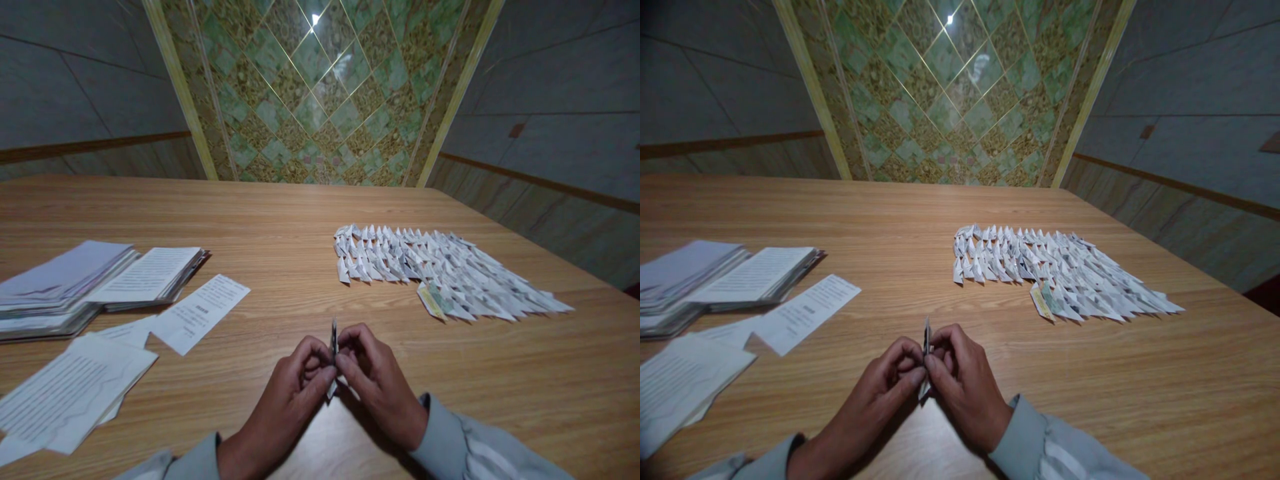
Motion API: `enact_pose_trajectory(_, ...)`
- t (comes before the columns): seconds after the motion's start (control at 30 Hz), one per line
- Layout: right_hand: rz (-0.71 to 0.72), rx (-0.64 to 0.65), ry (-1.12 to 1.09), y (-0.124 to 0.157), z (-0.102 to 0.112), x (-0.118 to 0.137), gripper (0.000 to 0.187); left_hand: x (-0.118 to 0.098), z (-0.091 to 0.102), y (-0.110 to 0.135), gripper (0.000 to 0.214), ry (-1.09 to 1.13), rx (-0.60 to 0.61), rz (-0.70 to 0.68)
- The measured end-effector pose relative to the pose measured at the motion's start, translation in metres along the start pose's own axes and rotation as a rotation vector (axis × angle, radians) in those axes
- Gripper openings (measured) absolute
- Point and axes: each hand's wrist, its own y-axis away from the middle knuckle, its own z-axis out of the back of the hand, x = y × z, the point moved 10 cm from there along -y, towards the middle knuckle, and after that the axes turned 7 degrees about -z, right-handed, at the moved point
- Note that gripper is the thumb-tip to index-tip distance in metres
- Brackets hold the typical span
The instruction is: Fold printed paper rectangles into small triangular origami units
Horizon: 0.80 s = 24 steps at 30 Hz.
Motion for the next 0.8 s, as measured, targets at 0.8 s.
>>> enact_pose_trajectory(0.8, 0.226, -0.225, 0.409, 0.011, -0.007, 0.023, 0.027, -0.006, 0.018, -0.002, 0.037, -0.267, -0.169, -0.076)
